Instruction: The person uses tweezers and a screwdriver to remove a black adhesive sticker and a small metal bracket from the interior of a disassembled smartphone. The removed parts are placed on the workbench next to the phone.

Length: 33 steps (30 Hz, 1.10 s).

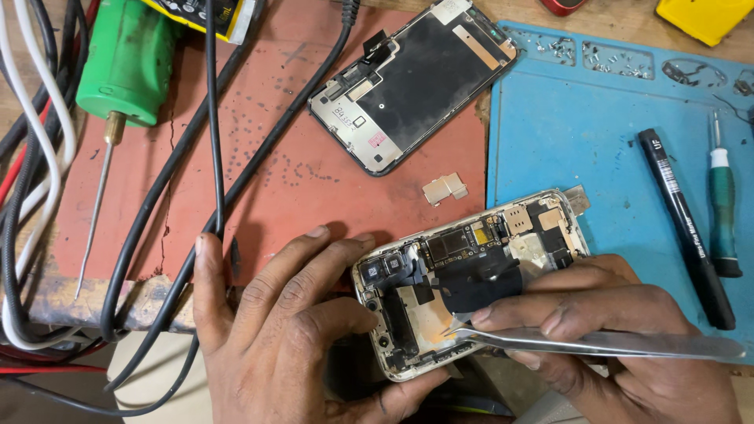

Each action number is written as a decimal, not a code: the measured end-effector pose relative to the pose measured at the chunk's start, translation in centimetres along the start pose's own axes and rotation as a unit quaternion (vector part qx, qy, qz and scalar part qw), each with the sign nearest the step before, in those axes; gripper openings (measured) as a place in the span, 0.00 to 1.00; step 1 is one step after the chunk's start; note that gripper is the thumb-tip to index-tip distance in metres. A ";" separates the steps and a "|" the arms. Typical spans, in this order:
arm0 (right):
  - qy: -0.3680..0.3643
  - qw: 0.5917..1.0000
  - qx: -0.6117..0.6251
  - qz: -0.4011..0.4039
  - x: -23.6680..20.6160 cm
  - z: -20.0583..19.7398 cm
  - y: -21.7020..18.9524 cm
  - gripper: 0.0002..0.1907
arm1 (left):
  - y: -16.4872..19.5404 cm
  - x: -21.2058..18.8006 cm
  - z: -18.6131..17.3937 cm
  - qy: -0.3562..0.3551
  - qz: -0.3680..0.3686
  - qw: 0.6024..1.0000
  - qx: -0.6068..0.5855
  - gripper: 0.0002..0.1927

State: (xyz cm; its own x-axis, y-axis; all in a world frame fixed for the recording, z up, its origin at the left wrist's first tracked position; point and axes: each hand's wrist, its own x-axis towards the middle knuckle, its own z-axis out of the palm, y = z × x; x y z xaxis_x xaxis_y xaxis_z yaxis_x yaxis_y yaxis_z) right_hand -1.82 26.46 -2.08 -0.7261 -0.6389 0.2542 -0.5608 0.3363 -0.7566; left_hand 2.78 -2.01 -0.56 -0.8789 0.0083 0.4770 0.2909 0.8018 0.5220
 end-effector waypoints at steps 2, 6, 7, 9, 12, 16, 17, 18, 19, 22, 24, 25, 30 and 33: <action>-0.008 1.000 -0.005 -0.007 0.1 0.0 0.0 0.23 | 0.0 0.0 -0.1 0.002 0.002 1.000 0.001 0.28; -0.016 1.000 0.005 -0.018 0.7 0.0 -0.2 0.23 | 0.0 0.0 0.1 0.003 0.004 1.000 0.003 0.28; -0.017 1.000 0.007 -0.023 0.9 0.1 -0.3 0.23 | 0.0 0.0 0.1 0.003 0.003 1.000 0.002 0.28; -0.025 0.996 0.084 -0.001 1.3 0.2 -0.4 0.23 | 0.1 0.0 0.2 0.004 0.001 1.000 0.002 0.29; 0.018 0.999 0.038 -0.008 1.2 0.5 -0.8 0.24 | 0.1 0.1 0.3 0.009 -0.002 1.000 0.003 0.29; 0.042 0.999 0.030 0.018 0.6 0.5 -1.3 0.24 | 0.0 0.1 0.3 0.006 -0.002 1.000 0.005 0.28; 0.054 0.997 0.038 0.031 0.4 0.6 -1.5 0.24 | 0.1 0.0 0.4 0.006 -0.004 1.000 0.005 0.28; 0.066 0.996 0.047 0.044 0.3 0.6 -1.5 0.23 | 0.0 0.0 0.4 0.007 -0.006 1.000 0.005 0.27; 0.079 0.994 0.055 0.057 0.2 0.7 -1.6 0.23 | 0.0 0.0 0.4 0.007 -0.005 1.000 0.007 0.27; 0.072 0.989 0.109 0.070 0.3 0.7 -1.6 0.21 | 0.0 0.0 0.4 0.006 -0.004 1.000 0.008 0.27; 0.036 0.996 0.070 0.047 0.5 0.4 -1.2 0.22 | 0.0 0.0 0.3 0.006 -0.003 1.000 0.005 0.28; 0.018 0.998 0.050 0.036 0.5 0.3 -0.9 0.22 | 0.0 0.0 0.3 0.004 -0.003 1.000 0.005 0.28; 0.003 1.000 -0.007 0.013 0.3 0.4 -0.3 0.22 | 0.0 0.1 0.0 0.001 0.001 1.000 0.000 0.28; 0.009 1.000 -0.009 0.006 0.1 0.7 -0.4 0.23 | 0.0 0.0 0.0 -0.001 0.002 1.000 0.001 0.27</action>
State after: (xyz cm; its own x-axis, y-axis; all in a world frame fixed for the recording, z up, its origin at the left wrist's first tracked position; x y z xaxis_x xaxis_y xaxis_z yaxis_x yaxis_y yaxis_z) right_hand -1.45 25.82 -2.17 -0.7396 -0.6224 0.2561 -0.5590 0.3562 -0.7488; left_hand 2.82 -2.00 -0.57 -0.8782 0.0132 0.4781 0.2941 0.8032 0.5180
